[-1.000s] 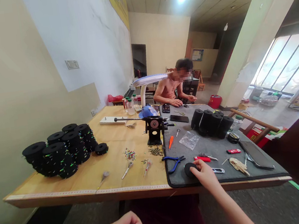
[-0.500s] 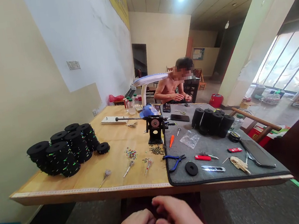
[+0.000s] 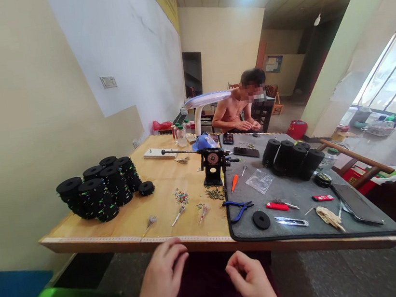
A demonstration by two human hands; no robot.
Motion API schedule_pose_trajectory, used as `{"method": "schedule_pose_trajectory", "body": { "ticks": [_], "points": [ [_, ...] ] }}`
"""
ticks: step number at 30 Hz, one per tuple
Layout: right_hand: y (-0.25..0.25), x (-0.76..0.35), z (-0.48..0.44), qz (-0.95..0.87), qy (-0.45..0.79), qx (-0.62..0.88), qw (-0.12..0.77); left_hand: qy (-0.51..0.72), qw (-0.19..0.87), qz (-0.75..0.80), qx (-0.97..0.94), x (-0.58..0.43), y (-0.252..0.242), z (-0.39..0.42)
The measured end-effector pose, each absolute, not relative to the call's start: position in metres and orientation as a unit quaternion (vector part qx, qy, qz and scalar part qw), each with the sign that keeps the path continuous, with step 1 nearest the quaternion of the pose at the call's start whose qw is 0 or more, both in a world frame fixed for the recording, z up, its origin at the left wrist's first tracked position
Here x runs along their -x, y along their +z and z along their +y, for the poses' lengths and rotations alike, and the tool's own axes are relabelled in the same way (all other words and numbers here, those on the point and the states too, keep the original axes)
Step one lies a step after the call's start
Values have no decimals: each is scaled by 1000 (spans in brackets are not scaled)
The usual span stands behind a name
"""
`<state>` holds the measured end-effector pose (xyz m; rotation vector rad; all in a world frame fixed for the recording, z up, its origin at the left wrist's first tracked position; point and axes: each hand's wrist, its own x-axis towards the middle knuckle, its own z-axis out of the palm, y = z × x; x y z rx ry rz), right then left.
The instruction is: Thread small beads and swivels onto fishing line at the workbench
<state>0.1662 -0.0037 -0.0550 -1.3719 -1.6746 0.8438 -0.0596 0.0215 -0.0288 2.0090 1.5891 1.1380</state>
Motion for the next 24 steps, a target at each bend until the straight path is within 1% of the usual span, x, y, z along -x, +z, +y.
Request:
{"method": "schedule_pose_trajectory", "body": {
  "ticks": [1,2,3,4,7,9,10,12,15,19,22,24],
  "points": [
    [-57,-167,-3,-642,339,546,418,429,133,579,-680,66,-30,24],
    [-59,-167,-3,-627,343,549,433,446,126,591,-660,71,-30,24],
    [-61,-167,-3,-619,343,551,442,453,148,597,-646,72,-30,22],
    [-63,-166,-3,-617,337,553,448,447,198,597,-636,71,-29,18],
    [-66,-163,-7,-637,295,551,451,375,431,568,-593,47,-28,4],
    [-66,-162,-9,-661,260,538,454,357,560,534,-524,25,-30,-2],
    [-66,-162,-10,-678,242,526,453,355,606,523,-484,15,-32,-3],
    [-66,-163,-12,-720,201,494,444,369,661,498,-423,-1,-35,0],
    [-68,-166,-12,-779,140,450,414,393,677,475,-403,-11,-38,8],
    [-72,-170,-12,-813,111,436,370,390,630,473,-477,-11,-37,13],
    [-71,-173,-12,-819,161,433,340,377,576,473,-550,-9,-37,9],
    [-68,-174,-12,-793,221,451,345,364,535,476,-596,-8,-40,6]
  ]
}}
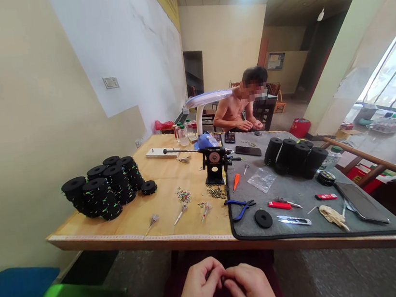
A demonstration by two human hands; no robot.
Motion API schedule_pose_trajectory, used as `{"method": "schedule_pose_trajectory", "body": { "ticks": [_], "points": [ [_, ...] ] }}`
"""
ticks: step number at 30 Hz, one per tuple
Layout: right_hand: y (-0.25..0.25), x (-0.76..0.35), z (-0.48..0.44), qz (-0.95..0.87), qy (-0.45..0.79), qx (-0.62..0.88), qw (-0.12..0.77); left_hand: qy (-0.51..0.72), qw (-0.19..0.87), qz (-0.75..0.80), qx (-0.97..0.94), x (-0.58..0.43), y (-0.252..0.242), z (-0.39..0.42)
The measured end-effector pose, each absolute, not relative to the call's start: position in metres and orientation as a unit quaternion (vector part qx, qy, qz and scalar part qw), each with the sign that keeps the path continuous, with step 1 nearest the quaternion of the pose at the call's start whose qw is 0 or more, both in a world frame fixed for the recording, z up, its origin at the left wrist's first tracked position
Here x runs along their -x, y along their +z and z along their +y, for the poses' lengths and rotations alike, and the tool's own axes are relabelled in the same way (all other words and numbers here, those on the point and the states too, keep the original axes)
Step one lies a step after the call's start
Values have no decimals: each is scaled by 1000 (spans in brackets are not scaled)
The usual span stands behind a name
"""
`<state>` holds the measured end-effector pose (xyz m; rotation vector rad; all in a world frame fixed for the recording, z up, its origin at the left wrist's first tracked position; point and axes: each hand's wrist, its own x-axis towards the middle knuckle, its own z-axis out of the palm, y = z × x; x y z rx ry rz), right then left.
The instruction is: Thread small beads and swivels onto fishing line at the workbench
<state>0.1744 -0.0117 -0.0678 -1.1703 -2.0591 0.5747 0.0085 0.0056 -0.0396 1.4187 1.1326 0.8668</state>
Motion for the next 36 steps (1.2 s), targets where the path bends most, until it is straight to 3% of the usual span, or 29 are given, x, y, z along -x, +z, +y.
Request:
{"method": "schedule_pose_trajectory", "body": {
  "ticks": [6,15,29,36],
  "points": [
    [-56,-174,-1,-647,382,518,409,294,466,473,-688,-11,-46,1],
    [-51,-158,12,-578,489,500,422,288,496,441,-690,-13,-44,3],
    [-47,-158,8,-594,432,499,459,319,449,484,-680,1,-46,3],
    [-56,-147,7,-702,309,520,375,428,481,498,-581,4,-43,9]
  ]
}}
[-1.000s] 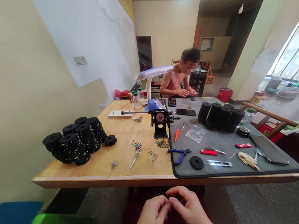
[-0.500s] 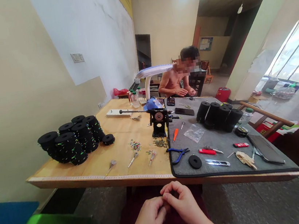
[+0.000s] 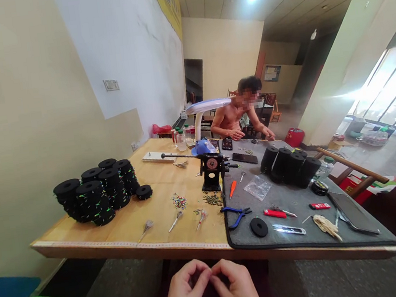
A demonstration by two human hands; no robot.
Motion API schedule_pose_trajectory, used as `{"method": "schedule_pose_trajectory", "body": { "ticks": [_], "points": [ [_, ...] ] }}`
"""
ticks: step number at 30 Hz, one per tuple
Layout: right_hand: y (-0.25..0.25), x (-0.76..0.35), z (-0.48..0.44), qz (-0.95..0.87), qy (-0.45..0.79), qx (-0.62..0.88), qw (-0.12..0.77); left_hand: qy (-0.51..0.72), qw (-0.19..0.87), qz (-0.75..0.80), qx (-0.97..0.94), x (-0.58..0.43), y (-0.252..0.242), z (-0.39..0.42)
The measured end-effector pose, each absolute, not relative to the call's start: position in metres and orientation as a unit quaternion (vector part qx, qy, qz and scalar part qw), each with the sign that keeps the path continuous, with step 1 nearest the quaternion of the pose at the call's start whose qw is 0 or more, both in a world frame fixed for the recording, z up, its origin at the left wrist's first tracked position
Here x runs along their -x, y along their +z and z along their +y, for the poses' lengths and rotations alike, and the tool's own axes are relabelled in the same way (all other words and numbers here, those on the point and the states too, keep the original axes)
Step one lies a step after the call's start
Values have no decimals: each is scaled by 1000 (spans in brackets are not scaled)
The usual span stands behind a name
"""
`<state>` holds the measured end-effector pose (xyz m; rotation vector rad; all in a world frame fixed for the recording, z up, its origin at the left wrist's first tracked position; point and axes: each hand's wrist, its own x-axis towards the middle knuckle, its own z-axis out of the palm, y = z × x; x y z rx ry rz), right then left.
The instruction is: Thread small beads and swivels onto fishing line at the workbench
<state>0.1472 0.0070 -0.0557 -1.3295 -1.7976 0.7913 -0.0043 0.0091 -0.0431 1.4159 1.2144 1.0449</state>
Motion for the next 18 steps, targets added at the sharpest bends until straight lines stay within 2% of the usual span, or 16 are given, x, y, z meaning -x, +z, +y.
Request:
{"method": "schedule_pose_trajectory", "body": {
  "ticks": [8,14,16,18],
  "points": [
    [-49,-156,6,-757,254,525,295,437,431,509,-604,12,-44,11],
    [-4,-199,5,-721,70,572,385,446,383,528,-613,18,-37,15],
    [7,-201,3,-694,82,577,422,443,374,527,-621,17,-36,14],
    [10,-192,3,-676,174,560,447,440,372,521,-630,14,-34,12]
  ]
}}
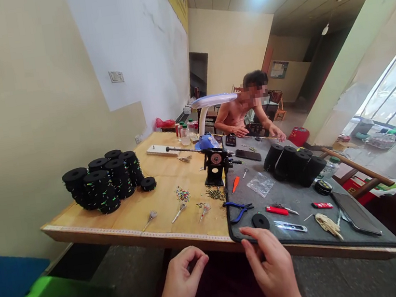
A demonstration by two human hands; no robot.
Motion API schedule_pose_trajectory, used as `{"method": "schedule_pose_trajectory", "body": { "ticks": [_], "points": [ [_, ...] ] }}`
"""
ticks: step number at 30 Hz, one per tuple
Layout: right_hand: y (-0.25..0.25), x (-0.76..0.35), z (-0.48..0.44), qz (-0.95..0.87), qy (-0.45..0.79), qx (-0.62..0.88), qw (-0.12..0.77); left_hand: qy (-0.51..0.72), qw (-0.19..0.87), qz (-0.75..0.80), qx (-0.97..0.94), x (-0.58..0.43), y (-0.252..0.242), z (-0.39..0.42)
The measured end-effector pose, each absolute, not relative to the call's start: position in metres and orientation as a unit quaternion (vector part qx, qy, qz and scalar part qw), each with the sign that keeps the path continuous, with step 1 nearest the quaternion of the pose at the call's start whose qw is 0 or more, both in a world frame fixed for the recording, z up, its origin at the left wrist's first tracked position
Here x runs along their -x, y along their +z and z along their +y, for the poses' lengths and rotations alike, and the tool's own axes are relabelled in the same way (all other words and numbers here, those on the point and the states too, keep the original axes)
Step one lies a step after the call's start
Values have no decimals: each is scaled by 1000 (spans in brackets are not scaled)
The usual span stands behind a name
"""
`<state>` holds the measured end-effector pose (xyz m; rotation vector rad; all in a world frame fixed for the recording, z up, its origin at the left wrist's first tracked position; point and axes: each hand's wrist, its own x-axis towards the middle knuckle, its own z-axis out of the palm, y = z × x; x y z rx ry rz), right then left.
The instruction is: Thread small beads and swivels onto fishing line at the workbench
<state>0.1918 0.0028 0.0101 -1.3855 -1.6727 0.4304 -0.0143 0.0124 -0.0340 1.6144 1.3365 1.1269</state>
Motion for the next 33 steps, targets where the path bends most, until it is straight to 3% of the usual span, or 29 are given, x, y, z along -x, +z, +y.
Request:
{"method": "schedule_pose_trajectory", "body": {
  "ticks": [4,7,9,15,18,24,28,33],
  "points": [
    [-13,-155,7,-590,482,474,440,427,375,502,-652,12,-30,8],
    [-38,-135,12,-543,597,423,412,413,369,501,-665,14,-29,7],
    [-49,-131,13,-561,595,427,386,406,363,508,-668,16,-31,8],
    [-61,-141,16,-709,399,472,338,396,363,512,-670,18,-38,10],
    [-67,-143,18,-724,369,477,334,389,366,518,-669,16,-36,11],
    [-70,-142,21,-622,479,486,384,412,340,537,-653,31,-31,26],
    [-70,-143,23,-507,547,489,453,440,260,576,-638,55,-34,58],
    [-73,-144,25,-444,592,495,455,440,145,606,-646,65,-34,91]
  ]
}}
